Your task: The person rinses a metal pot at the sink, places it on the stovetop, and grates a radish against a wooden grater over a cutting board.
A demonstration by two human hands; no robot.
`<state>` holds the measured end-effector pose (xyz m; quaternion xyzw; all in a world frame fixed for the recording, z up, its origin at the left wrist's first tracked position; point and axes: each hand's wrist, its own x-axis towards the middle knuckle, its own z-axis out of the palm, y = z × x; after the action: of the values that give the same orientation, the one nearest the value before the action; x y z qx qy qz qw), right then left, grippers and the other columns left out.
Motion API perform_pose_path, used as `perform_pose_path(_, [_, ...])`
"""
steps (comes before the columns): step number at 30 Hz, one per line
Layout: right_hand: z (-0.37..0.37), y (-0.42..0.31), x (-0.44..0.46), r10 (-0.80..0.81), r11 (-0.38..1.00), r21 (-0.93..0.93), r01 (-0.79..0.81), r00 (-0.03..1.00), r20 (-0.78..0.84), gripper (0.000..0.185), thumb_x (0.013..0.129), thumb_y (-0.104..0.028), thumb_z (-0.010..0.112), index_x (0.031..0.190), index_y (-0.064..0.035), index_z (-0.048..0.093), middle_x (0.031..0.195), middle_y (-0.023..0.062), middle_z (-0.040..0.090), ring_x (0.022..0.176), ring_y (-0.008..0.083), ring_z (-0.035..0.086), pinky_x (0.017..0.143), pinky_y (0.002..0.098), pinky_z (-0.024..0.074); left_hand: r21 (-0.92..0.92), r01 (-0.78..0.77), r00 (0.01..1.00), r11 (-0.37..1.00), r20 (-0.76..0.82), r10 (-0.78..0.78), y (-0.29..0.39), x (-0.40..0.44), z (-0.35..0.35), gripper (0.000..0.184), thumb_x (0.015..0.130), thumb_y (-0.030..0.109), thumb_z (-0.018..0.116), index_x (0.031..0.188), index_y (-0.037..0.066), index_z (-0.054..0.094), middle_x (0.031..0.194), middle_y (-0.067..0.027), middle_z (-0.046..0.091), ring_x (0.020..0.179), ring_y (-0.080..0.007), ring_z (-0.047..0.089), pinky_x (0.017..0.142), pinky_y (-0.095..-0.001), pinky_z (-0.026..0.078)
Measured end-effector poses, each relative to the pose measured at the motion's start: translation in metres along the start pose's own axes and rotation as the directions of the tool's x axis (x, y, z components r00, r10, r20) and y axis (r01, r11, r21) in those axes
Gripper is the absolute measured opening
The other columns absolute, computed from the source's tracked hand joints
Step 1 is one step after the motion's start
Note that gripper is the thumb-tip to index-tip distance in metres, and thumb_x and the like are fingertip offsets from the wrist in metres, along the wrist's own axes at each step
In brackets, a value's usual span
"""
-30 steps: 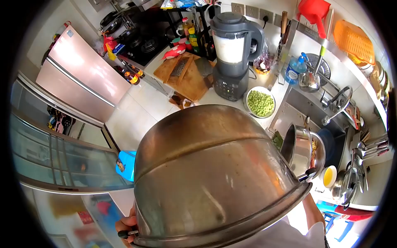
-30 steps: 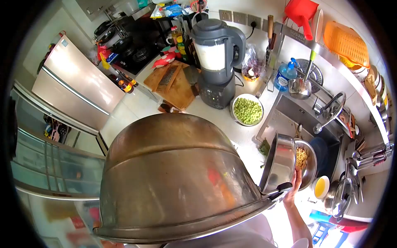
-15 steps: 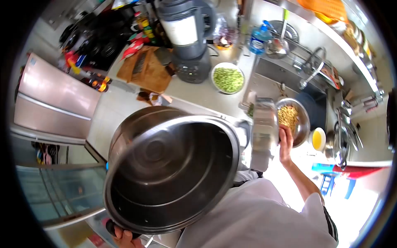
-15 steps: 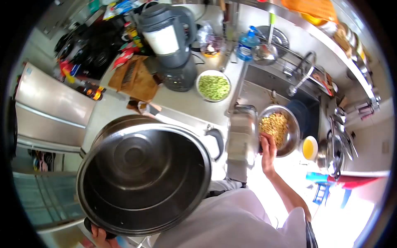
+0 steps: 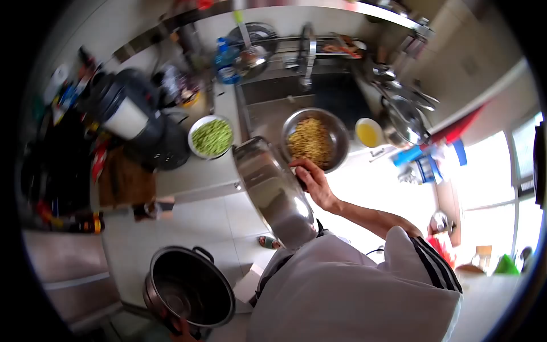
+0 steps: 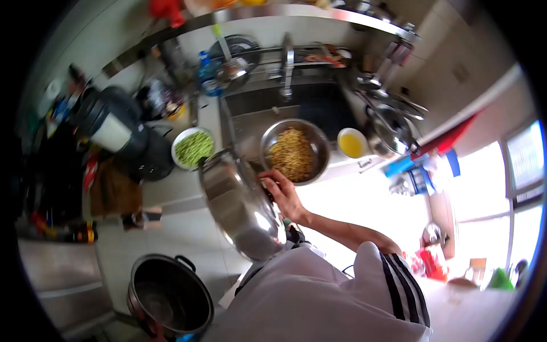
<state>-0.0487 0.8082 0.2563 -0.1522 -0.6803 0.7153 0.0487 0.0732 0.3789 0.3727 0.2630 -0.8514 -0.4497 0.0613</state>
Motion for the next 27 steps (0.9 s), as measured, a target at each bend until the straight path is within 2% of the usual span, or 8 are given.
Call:
perform_pose_path(3, [-0.032, -0.002, -0.007, -0.409, 0.895, -0.228, 0.384, 0.910, -0.071, 0.026, 0.098, -0.026, 0.045, 0.107, -0.0045, 0.056, 0.087, 0.0031, 0.055, 0.081, 0.0104, 0.051, 0.070, 0.0262, 0.0435, 0.045, -0.145, 0.976, 0.988, 0.170, 0.136, -0.029, 0.032, 0.013, 0.038, 0.084, 0.012, 0.060, 0.122, 0.009, 0.059, 0.124, -0.0224, 0.052, 0.111, -0.0354, 0.053, 0.088, -0.0390, 0.047])
perform_pose_path(5, [-0.061, -0.036, -0.027, -0.358, 0.887, -0.354, 0.297, 0.926, -0.120, 0.022, 0.094, -0.021, 0.049, 0.102, -0.0025, 0.058, 0.095, 0.0133, 0.057, 0.094, 0.0246, 0.056, 0.085, 0.0331, 0.0433, 0.053, -0.215, 0.944, 0.975, 0.266, 0.193, -0.041, 0.049, 0.023, 0.038, 0.084, 0.012, 0.060, 0.122, 0.010, 0.060, 0.125, -0.0228, 0.052, 0.112, -0.0364, 0.052, 0.090, -0.0399, 0.046])
perform_pose_path(14, [-0.272, -0.055, -0.032, -0.606, 0.510, -0.854, -0.101, 0.662, -0.441, 0.016, 0.086, -0.019, 0.059, 0.096, -0.0074, 0.065, 0.092, 0.0132, 0.057, 0.081, 0.0316, 0.061, 0.069, 0.0374, 0.0482, -0.279, -0.268, 0.878, 0.922, 0.323, 0.353, 0.059, 0.041, 0.123, 0.034, 0.084, 0.009, 0.059, 0.118, 0.011, 0.062, 0.128, -0.0199, 0.049, 0.117, -0.0340, 0.047, 0.096, -0.0426, 0.039])
perform_pose_path(17, [-0.354, -0.045, -0.010, -0.609, 0.369, -0.892, -0.262, 0.657, -0.445, 0.018, 0.086, -0.024, 0.058, 0.098, -0.0118, 0.065, 0.092, 0.0123, 0.055, 0.081, 0.0331, 0.059, 0.069, 0.0414, 0.0474, -0.500, 0.064, 0.951, 0.864, 0.294, 0.099, 0.122, 0.020, 0.157, 0.038, 0.083, 0.011, 0.063, 0.120, 0.005, 0.057, 0.124, -0.0167, 0.051, 0.112, -0.0302, 0.049, 0.093, -0.0387, 0.040])
perform_pose_path(18, [-0.372, -0.045, -0.001, -0.579, 0.364, -0.878, -0.309, 0.663, -0.474, 0.018, 0.086, -0.025, 0.057, 0.098, -0.0128, 0.065, 0.093, 0.0122, 0.055, 0.082, 0.0334, 0.060, 0.069, 0.0416, 0.0475, -0.599, 0.022, 0.926, 0.801, 0.314, 0.210, 0.133, 0.017, 0.167, 0.046, 0.080, 0.013, 0.067, 0.122, 0.001, 0.051, 0.119, -0.0159, 0.051, 0.108, -0.0273, 0.051, 0.088, -0.0350, 0.042])
perform_pose_path(19, [-0.391, -0.044, 0.009, -0.547, 0.359, -0.863, -0.357, 0.668, -0.504, 0.019, 0.087, -0.026, 0.057, 0.098, -0.0138, 0.065, 0.094, 0.0120, 0.055, 0.083, 0.0337, 0.060, 0.069, 0.0417, 0.0476, -0.307, -0.420, 0.858, 0.854, 0.174, 0.484, 0.128, 0.031, 0.182, 0.050, 0.077, 0.013, 0.068, 0.120, -0.002, 0.049, 0.115, -0.0151, 0.052, 0.105, -0.0254, 0.052, 0.087, -0.0352, 0.043])
perform_pose_path(21, [-0.430, -0.034, 0.030, -0.551, 0.343, -0.870, -0.355, 0.674, -0.492, 0.018, 0.087, -0.027, 0.056, 0.098, -0.0152, 0.064, 0.096, 0.0119, 0.055, 0.083, 0.0344, 0.060, 0.069, 0.0426, 0.0480, -0.673, 0.038, 0.961, 0.739, 0.228, 0.157, 0.170, 0.012, 0.200, 0.044, 0.078, 0.013, 0.067, 0.116, -0.003, 0.053, 0.116, -0.0152, 0.053, 0.105, -0.0261, 0.052, 0.087, -0.0356, 0.043])
perform_pose_path(27, [-0.490, -0.014, 0.070, -0.475, 0.356, -0.867, -0.347, 0.732, -0.488, 0.016, 0.087, -0.027, 0.057, 0.097, -0.0167, 0.064, 0.097, 0.0124, 0.055, 0.079, 0.0357, 0.061, 0.065, 0.0445, 0.0491, -0.662, -0.018, 0.958, 0.749, 0.203, 0.203, 0.209, 0.038, 0.247, 0.045, 0.078, 0.019, 0.065, 0.116, -0.001, 0.054, 0.115, -0.0094, 0.054, 0.110, -0.0180, 0.049, 0.094, -0.0322, 0.038])
